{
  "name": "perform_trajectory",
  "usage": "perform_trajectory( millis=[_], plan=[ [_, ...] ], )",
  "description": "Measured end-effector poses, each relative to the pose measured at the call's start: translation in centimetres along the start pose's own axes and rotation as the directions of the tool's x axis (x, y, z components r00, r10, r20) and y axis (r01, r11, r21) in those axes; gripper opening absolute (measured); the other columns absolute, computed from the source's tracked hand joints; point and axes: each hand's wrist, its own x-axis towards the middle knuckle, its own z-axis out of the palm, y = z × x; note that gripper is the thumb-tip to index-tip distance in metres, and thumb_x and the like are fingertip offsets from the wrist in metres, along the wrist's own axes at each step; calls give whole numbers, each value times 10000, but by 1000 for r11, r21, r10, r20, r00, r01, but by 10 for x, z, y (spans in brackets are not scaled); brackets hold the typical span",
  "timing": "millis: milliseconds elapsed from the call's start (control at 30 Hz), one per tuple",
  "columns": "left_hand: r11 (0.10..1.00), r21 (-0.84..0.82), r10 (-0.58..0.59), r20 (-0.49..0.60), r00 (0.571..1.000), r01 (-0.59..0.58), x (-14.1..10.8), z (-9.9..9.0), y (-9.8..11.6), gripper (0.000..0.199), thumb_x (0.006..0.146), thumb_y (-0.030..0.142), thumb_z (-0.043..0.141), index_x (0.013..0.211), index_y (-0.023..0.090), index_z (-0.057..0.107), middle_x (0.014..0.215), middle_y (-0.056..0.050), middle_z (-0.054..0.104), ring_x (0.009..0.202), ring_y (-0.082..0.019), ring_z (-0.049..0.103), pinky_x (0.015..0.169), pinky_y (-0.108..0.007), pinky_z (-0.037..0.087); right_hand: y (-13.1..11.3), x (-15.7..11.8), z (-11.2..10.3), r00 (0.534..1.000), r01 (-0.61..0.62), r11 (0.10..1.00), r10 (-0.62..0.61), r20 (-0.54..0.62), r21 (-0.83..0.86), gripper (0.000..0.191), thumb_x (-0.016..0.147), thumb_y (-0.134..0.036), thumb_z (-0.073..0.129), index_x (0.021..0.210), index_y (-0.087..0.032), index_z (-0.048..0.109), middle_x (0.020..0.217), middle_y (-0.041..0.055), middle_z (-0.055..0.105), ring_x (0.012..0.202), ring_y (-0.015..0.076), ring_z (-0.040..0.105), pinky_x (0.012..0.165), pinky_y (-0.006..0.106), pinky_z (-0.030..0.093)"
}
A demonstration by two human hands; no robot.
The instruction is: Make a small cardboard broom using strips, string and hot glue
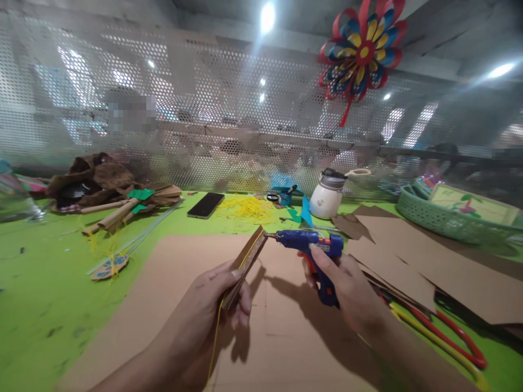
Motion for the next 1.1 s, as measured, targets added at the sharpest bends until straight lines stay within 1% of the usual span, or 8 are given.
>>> perform_trajectory(
  millis=[100, 233, 400, 567, 733, 867, 933, 1100],
  plan=[
    [1000, 11, 1, -22, 1000, -1, -1, 2, 2, 397, 852, 306, 479, 508, 147, 598, 427, -28, 536, 383, -87, 449, 425, -198, 325, -1, -1, 1, 1000, -18, 1000, 18, 12, -6, 454, 906, -580, 487, 776, -158, 591, 579, -20, 505, 542, 118, 447, 532, 255, 328],
    [1000, 26, -9, -22, 1000, 10, -2, 2, 2, 396, 845, 313, 476, 510, 146, 604, 436, -30, 541, 399, -90, 459, 430, -198, 325, 0, 0, 1, 1000, -12, 1000, 12, -13, 18, 452, 908, -576, 485, 778, -157, 595, 581, -24, 497, 536, 113, 439, 525, 254, 311],
    [999, 31, -17, 6, 1000, 17, 0, -1, 1, 391, 851, 320, 470, 535, 146, 620, 462, -40, 568, 411, -99, 479, 434, -205, 333, 0, 1, 1, 1000, -6, 1000, 6, -9, 1, 494, 904, -582, 487, 644, -166, 545, 560, -22, 481, 530, 109, 434, 529, 257, 309],
    [1000, 29, 3, 10, 1000, -3, 1, -2, 0, 405, 850, 320, 458, 518, 150, 616, 434, -40, 551, 393, -101, 462, 423, -213, 323, -1, -1, 1, 1000, -13, 1000, 14, -20, 10, 462, 909, -574, 486, 737, -157, 589, 578, -24, 493, 533, 109, 432, 526, 254, 305],
    [1000, 23, -1, -19, 1000, 1, 0, 1, 1, 405, 855, 305, 455, 514, 150, 608, 445, -37, 554, 401, -94, 456, 429, -209, 320, 0, -3, 2, 1000, -24, 1000, 24, -10, 4, 463, 916, -558, 490, 698, -158, 573, 572, -23, 490, 539, 104, 429, 529, 245, 313],
    [1000, 28, -11, -49, 999, 13, -2, 1, 1, 405, 859, 315, 473, 511, 149, 597, 452, -35, 545, 414, -96, 463, 429, -209, 318, 0, -3, 2, 999, -16, 997, 19, -39, 71, 421, 899, -555, 522, 788, -156, 598, 602, -24, 502, 535, 103, 432, 518, 240, 324],
    [999, 35, -12, -58, 998, 14, -3, 1, 1, 396, 860, 319, 482, 524, 148, 603, 459, -35, 548, 421, -97, 471, 429, -207, 319, -1, -3, 2, 998, -16, 995, 22, -65, 100, 416, 883, -556, 546, 795, -154, 603, 607, -19, 509, 536, 106, 443, 513, 240, 336],
    [999, 32, -5, -28, 1000, 6, -1, 0, 1, 394, 856, 304, 463, 523, 145, 602, 456, -36, 543, 419, -100, 473, 435, -208, 332, -4, -2, 4, 993, -5, 977, 30, -115, 214, 403, 837, -557, 612, 819, -154, 622, 662, -3, 549, 535, 104, 484, 492, 231, 362]
  ],
)
